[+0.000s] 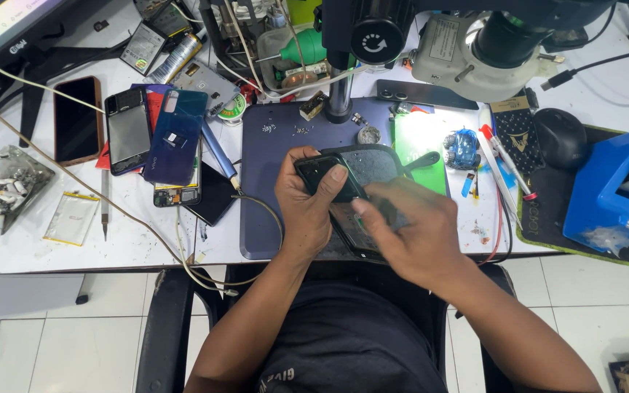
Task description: Disassembling a mobile phone to remove internal components like the battery and motherboard using repair tools.
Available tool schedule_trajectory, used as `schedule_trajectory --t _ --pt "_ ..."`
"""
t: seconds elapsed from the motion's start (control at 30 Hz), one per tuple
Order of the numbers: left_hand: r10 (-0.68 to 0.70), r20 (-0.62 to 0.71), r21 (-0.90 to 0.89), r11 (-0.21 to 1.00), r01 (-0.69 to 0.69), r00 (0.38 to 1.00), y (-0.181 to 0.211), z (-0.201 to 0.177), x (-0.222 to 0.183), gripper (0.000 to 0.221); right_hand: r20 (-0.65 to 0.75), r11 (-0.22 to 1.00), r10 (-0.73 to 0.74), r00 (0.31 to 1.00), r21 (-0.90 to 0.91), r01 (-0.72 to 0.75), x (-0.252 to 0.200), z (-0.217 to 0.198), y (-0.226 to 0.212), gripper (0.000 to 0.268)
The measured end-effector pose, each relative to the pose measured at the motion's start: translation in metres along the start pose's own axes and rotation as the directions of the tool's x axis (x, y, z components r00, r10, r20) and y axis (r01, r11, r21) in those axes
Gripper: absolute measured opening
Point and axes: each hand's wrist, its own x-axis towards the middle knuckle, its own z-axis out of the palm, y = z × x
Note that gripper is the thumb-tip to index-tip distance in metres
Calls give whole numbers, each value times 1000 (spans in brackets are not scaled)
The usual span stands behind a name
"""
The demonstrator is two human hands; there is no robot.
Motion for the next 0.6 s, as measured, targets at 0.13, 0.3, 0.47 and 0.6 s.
schedule_trajectory --t 0.13,0.3,0.47,0.6 --pt "16 74 27 999 -18 997 8 2 -2 35 53 992 89 995 81 -93 15 -15 -13 15" --pt "34 179 102 993 -53 983 18 -1 -2 39 74 976 115 991 177 -127 21 -22 -20 13" --pt "42 229 97 993 -66 972 25 3 -5 38 82 963 144 986 220 -159 19 -26 -25 13" --pt "52 261 96 992 -79 964 27 4 -5 37 146 964 156 977 192 -183 22 -30 -23 15"
